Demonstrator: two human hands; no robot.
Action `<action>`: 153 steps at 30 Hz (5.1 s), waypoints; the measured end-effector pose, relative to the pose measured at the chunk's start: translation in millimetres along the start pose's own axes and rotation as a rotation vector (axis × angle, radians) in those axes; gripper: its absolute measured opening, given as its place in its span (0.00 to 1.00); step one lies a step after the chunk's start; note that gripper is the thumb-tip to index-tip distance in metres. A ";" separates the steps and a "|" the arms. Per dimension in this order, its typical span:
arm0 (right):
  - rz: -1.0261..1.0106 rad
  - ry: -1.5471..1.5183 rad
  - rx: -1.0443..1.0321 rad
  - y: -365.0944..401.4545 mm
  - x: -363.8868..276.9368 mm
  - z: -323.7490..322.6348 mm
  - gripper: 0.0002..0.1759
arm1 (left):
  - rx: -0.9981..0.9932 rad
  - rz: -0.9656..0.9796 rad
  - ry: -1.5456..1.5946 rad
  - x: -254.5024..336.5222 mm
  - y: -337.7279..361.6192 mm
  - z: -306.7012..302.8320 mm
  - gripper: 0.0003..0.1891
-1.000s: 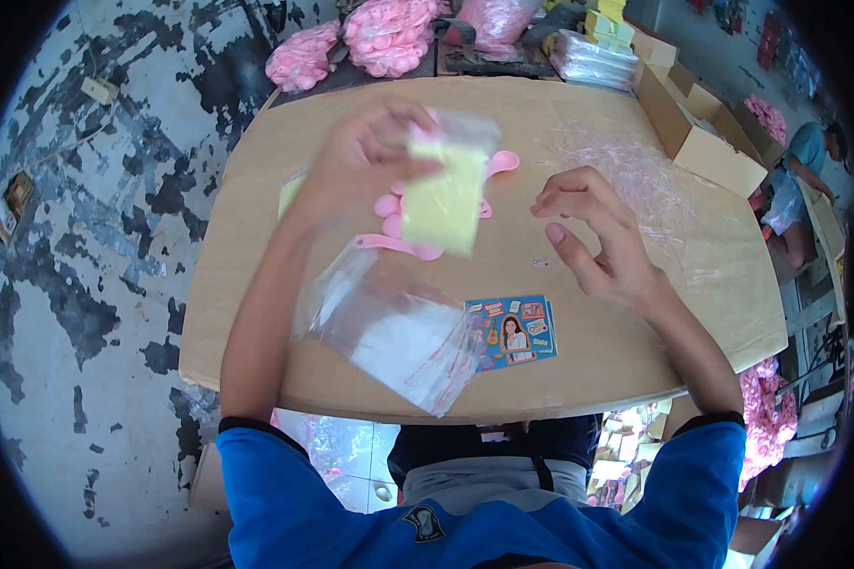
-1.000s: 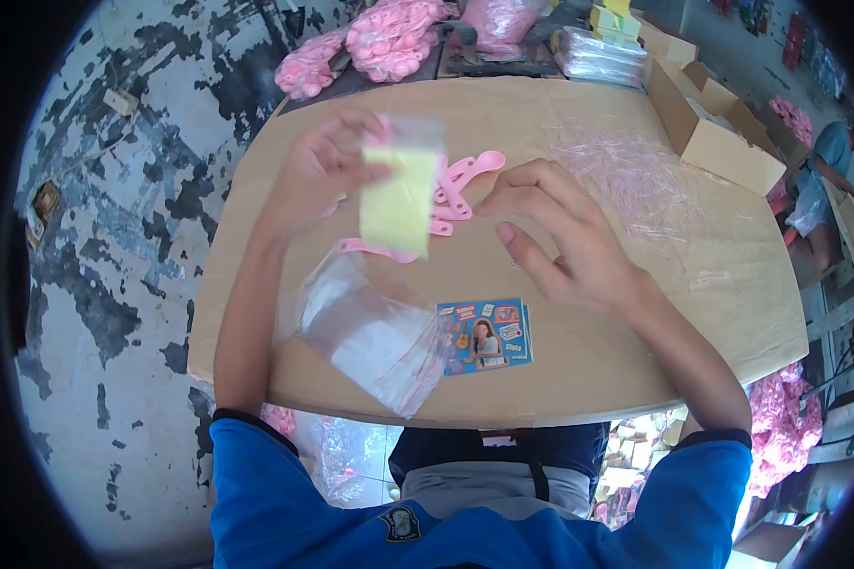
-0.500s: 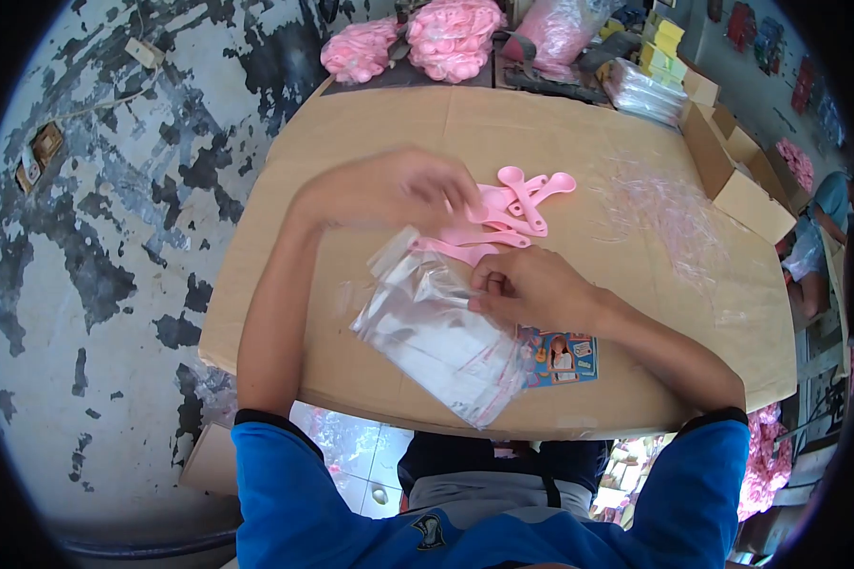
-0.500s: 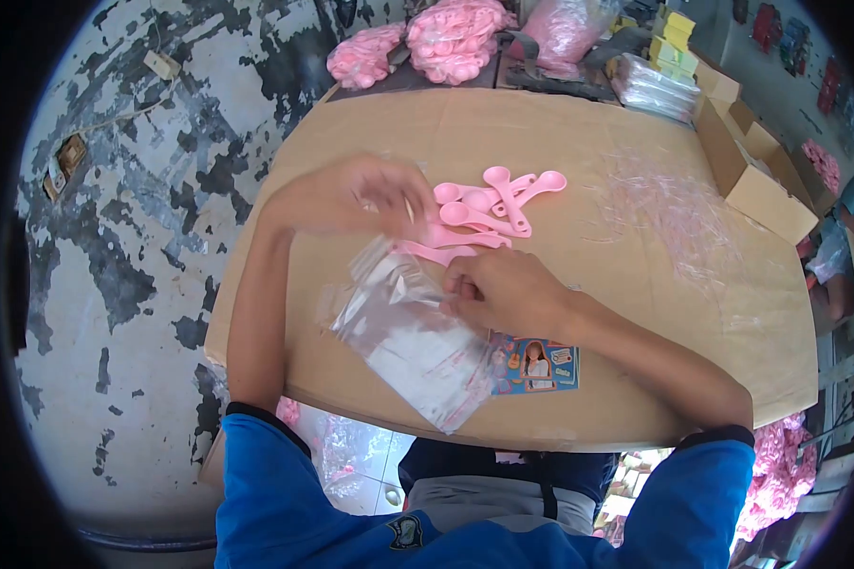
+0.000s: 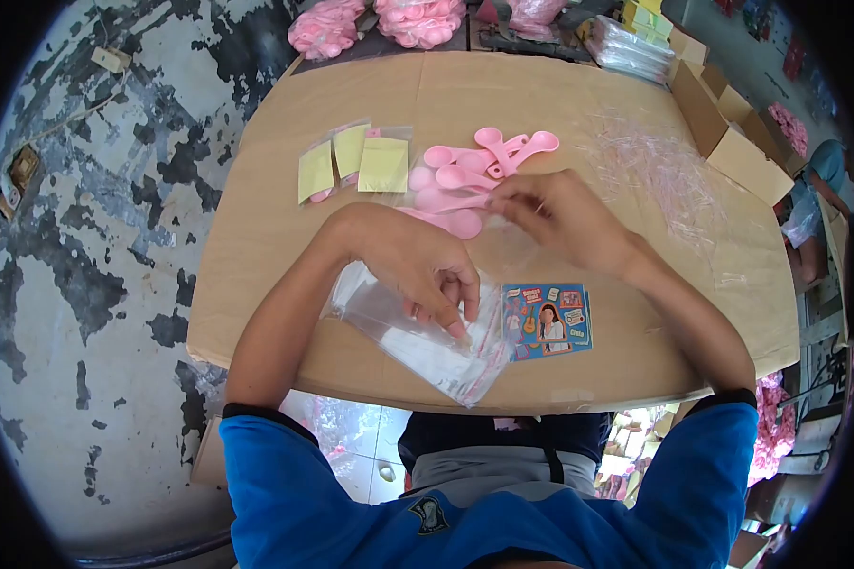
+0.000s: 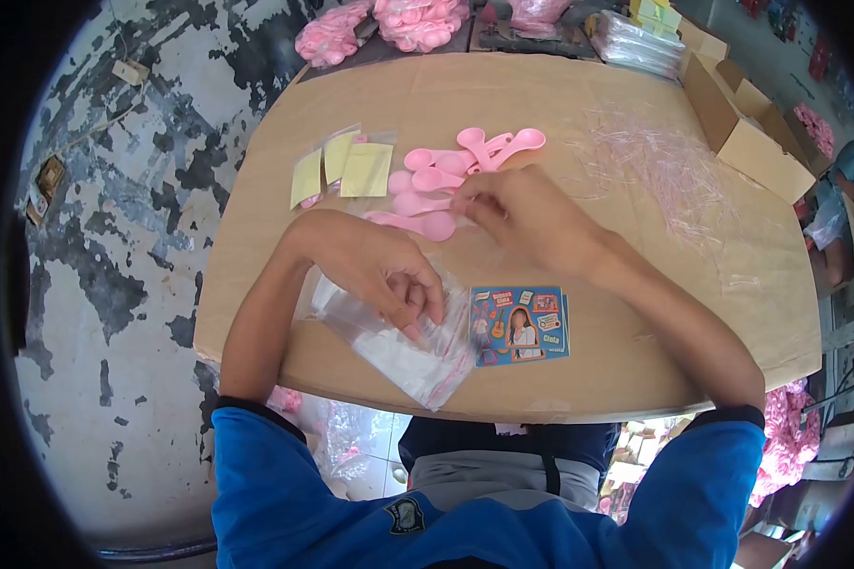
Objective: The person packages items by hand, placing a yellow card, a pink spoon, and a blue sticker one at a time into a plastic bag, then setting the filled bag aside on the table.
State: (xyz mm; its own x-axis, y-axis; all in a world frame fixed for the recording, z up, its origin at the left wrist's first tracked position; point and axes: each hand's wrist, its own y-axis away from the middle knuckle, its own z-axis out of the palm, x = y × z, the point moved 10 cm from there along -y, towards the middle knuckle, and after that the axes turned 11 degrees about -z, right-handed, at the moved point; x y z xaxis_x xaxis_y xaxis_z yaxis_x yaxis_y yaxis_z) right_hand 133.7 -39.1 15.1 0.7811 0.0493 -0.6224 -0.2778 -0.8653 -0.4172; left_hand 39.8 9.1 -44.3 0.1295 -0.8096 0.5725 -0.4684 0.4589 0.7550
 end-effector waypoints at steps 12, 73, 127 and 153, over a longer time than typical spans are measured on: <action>0.154 -0.049 -0.184 46.9 -11.2 -31.7 0.18 | 0.639 0.610 1.046 24.4 -9.1 -71.2 0.21; 0.269 -0.661 0.288 47.9 28.7 -9.6 0.15 | 0.943 0.997 0.659 52.1 29.6 -63.5 0.25; 0.226 -0.596 0.366 63.3 34.1 -71.8 0.10 | 0.919 0.886 1.129 5.0 36.9 -95.1 0.20; -0.056 0.082 0.602 93.7 -44.6 -210.4 0.06 | 0.912 0.523 1.033 -5.3 16.6 -88.1 0.29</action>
State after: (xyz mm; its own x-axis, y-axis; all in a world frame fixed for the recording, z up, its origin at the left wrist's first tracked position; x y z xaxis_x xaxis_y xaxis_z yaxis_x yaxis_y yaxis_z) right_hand 190.5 -227.3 143.1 0.8377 0.0271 -0.5455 -0.4835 -0.4278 -0.7637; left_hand 108.4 53.2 -6.6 0.1446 0.1662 0.9754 -0.9827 -0.0908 0.1612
